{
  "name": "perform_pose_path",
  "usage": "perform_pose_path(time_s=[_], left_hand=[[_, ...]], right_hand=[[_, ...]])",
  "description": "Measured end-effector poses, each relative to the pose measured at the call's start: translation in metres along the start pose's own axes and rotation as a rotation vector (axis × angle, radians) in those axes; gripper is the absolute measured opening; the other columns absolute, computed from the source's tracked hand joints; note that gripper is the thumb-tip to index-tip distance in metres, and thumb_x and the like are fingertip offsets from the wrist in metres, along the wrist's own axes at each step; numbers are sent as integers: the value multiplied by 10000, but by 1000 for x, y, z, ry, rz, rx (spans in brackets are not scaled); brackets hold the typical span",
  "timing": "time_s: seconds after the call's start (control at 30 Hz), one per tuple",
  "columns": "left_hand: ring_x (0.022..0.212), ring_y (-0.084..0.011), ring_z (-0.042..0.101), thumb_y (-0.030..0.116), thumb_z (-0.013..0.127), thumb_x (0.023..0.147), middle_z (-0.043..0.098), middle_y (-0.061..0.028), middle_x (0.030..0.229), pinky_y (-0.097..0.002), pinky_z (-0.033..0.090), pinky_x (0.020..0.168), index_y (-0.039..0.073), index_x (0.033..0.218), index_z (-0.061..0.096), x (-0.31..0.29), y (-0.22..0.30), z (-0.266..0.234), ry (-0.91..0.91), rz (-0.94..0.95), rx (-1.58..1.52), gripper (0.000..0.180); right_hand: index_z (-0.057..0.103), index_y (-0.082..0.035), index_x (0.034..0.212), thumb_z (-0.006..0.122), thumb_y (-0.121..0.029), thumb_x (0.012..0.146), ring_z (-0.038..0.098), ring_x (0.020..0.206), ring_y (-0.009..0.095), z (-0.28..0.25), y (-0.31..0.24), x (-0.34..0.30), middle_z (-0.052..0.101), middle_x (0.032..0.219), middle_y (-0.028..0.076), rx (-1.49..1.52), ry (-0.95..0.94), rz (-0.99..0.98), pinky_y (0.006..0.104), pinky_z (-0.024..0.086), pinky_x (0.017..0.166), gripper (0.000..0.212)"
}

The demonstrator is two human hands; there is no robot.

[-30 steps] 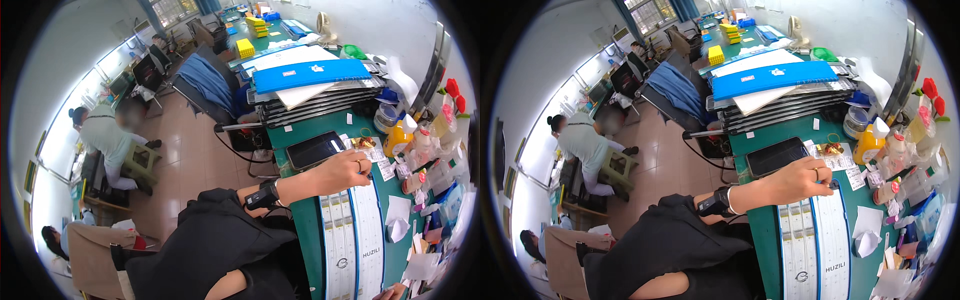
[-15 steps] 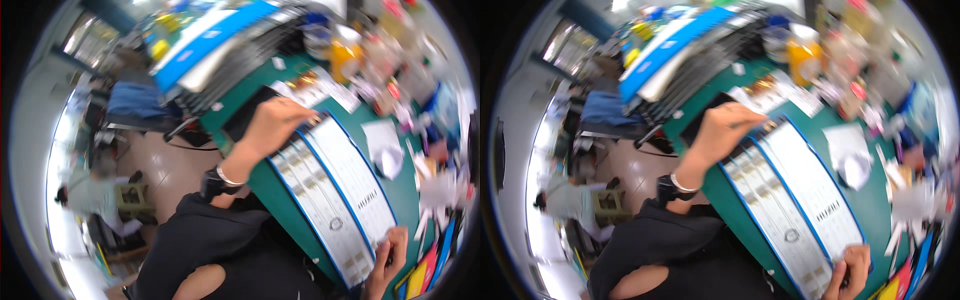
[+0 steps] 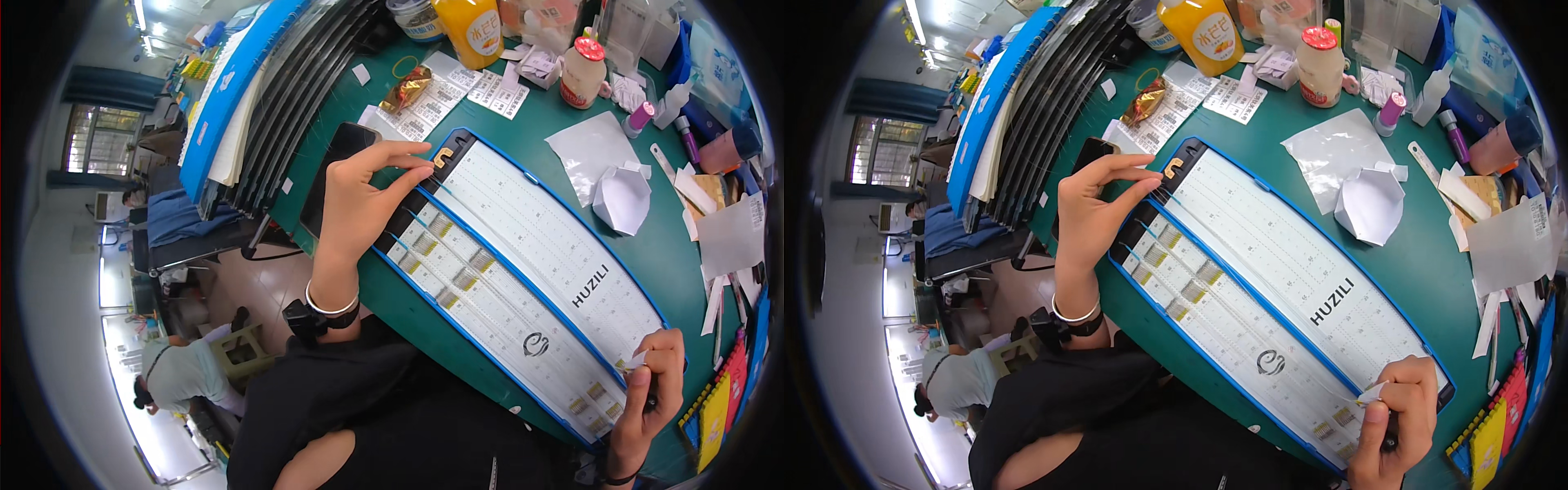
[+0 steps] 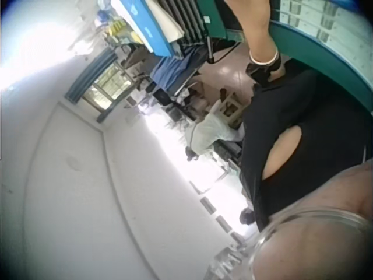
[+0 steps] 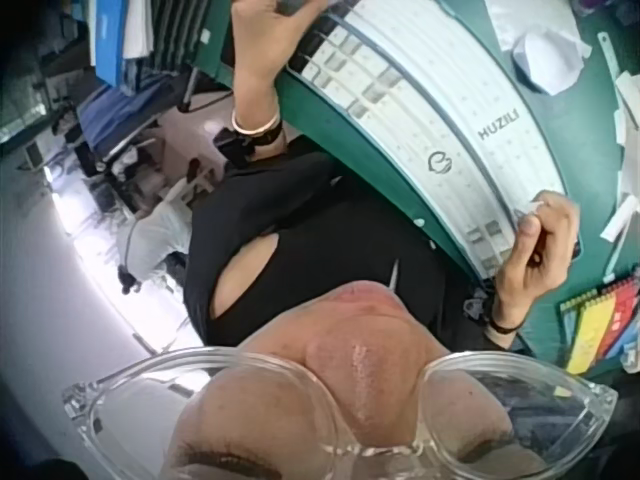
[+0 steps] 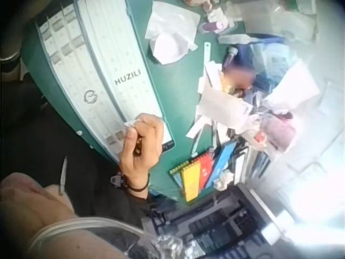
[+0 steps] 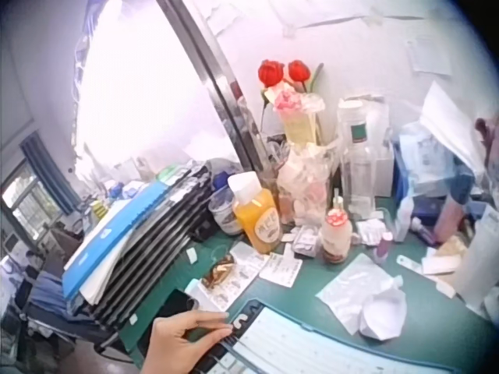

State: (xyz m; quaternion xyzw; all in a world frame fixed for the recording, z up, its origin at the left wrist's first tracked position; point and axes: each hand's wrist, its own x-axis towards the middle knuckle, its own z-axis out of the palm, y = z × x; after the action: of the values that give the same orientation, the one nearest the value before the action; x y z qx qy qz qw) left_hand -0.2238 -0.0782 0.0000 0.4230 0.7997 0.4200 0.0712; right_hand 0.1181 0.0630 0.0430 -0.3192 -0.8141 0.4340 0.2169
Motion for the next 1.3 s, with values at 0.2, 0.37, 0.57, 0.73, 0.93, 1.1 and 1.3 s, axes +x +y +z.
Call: perform_pose_path(time_s=[0.2,0.37,0.57,0.73,0.93,1.1,1.3], left_hand=[[840,-99,707,-13,775,831,767,-89,886,-220,497,763,-8,1099,632,3,-1,1,-35,-34,-13,304],[824,-145,733,20,780,829,766,-94,872,-250,531,762,-1,1042,632,5,-1,3,2,-47,-33,260],[816,-142,730,-1,767,834,764,-100,874,-253,544,756,3,1026,620,5,-3,4,3,-36,-37,242],[817,-143,729,-5,760,838,762,-101,882,-252,553,740,0,1014,621,6,-3,7,10,-23,-54,224],[837,-137,728,1,757,845,747,-89,885,-260,562,717,0,987,635,6,-2,8,18,-16,-45,188],[856,-134,727,12,767,840,740,-80,898,-252,564,714,0,991,642,4,-6,2,14,-42,-43,196],[855,-131,721,-10,773,825,742,-74,898,-241,534,758,-23,975,633,12,5,20,-79,1,-94,206]], right_hand=[[490,-35,830,488,-180,1008,353,697,85,-2,10,1,462,927,63,-20,10,9,239,267,608,229],[503,-36,838,478,-182,1017,349,670,66,-2,13,2,461,938,57,1,7,19,225,259,589,232],[508,-34,840,478,-171,1015,356,668,60,-2,14,1,468,942,60,2,16,15,224,263,587,224],[500,-36,831,479,-155,1007,367,672,68,-3,17,1,479,946,64,-25,27,-16,225,270,591,213],[496,-40,820,490,-153,997,379,712,89,-2,14,4,477,929,65,-13,1,-15,236,280,602,210],[496,-40,821,497,-146,985,393,733,108,2,7,4,476,922,70,11,-5,25,246,288,622,196],[557,8,835,606,-35,870,462,751,186,-9,11,8,505,876,120,-11,34,-51,290,346,639,74]])
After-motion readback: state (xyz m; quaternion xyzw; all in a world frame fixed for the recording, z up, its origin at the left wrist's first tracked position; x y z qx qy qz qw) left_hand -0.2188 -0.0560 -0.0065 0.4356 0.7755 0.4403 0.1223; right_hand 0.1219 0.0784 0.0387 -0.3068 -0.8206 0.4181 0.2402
